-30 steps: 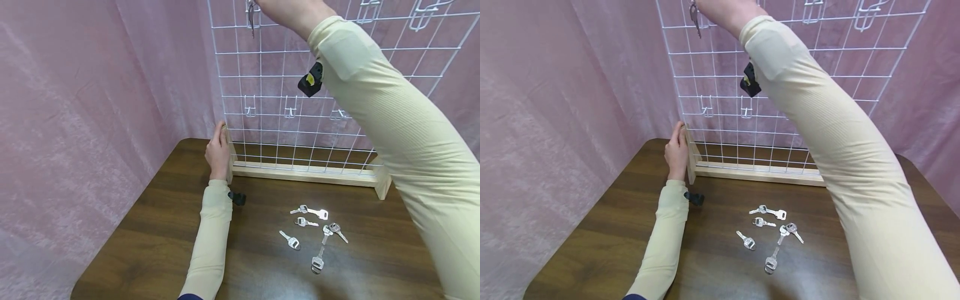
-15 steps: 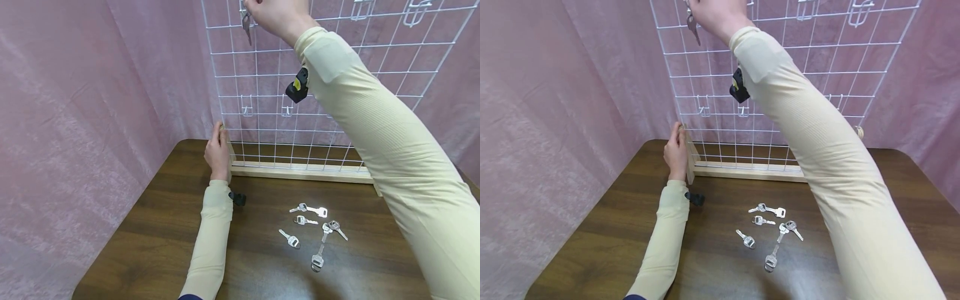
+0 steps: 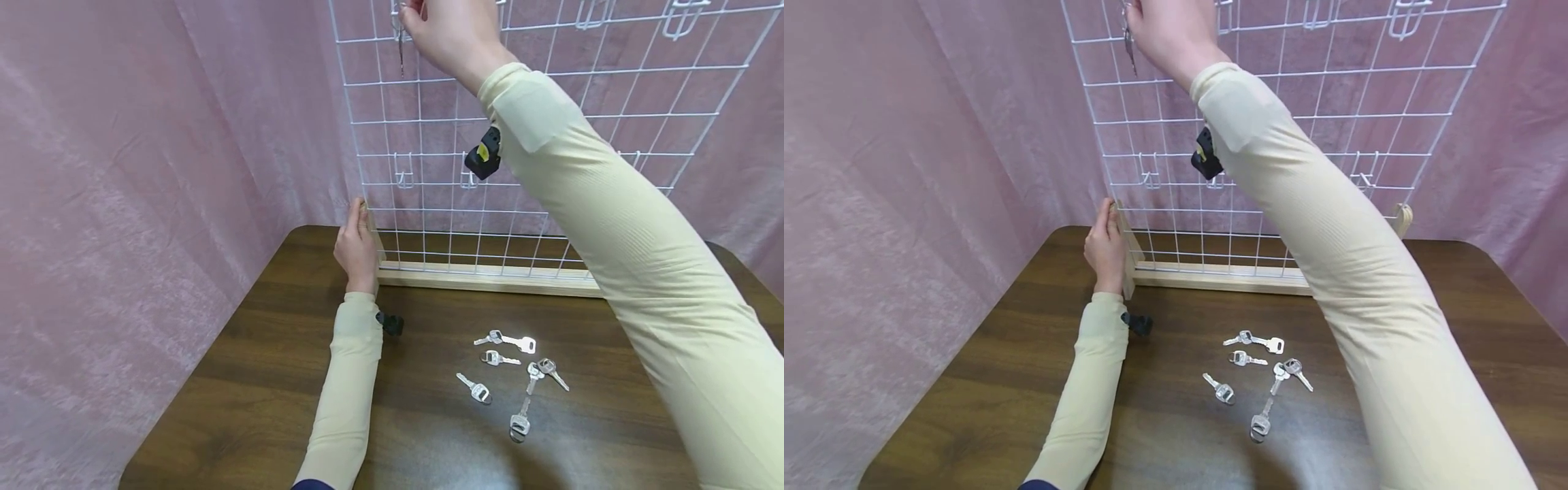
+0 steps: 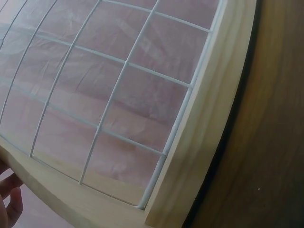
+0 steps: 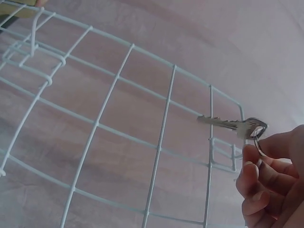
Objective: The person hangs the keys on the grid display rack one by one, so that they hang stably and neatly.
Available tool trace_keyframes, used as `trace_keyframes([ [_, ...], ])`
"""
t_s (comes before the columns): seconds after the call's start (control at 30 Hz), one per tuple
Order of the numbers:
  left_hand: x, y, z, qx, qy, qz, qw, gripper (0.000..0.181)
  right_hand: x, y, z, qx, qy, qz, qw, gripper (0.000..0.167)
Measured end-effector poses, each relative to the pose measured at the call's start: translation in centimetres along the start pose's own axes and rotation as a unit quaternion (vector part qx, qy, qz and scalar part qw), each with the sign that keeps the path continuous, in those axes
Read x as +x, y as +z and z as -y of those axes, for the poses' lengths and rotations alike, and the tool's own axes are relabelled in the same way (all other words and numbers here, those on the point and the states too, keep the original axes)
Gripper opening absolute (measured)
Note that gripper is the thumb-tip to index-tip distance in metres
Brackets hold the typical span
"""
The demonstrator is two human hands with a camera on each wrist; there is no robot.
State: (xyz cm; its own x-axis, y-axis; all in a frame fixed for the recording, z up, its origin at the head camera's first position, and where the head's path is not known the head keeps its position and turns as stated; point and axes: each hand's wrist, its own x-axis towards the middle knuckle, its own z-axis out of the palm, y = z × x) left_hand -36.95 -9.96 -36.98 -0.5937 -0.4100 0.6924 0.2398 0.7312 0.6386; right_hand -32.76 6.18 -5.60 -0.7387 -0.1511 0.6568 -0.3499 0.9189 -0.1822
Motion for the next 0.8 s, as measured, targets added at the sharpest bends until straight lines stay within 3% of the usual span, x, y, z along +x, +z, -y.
trace_keyframes([
  [0.2, 0.28, -0.28, 0.06, -0.002, -0.012, 0.015, 0.9998, 0.033, -0.58, -0.03, 0.30, -0.007, -0.003, 0.018, 0.9998, 0.034],
  [0.63, 0.19, -0.63, 0.04, -0.031, -0.033, 0.059, 0.9972, 0.035, 0.01, 0.62, -0.12, 0.022, 0.032, 0.040, 0.9985, 0.022],
  [0.8, 0.20, -0.55, -0.27, -0.042, -0.041, 0.060, 0.9965, 0.034, -0.77, 0.44, -0.60, 0.010, 0.032, 0.055, 0.9979, 0.034],
])
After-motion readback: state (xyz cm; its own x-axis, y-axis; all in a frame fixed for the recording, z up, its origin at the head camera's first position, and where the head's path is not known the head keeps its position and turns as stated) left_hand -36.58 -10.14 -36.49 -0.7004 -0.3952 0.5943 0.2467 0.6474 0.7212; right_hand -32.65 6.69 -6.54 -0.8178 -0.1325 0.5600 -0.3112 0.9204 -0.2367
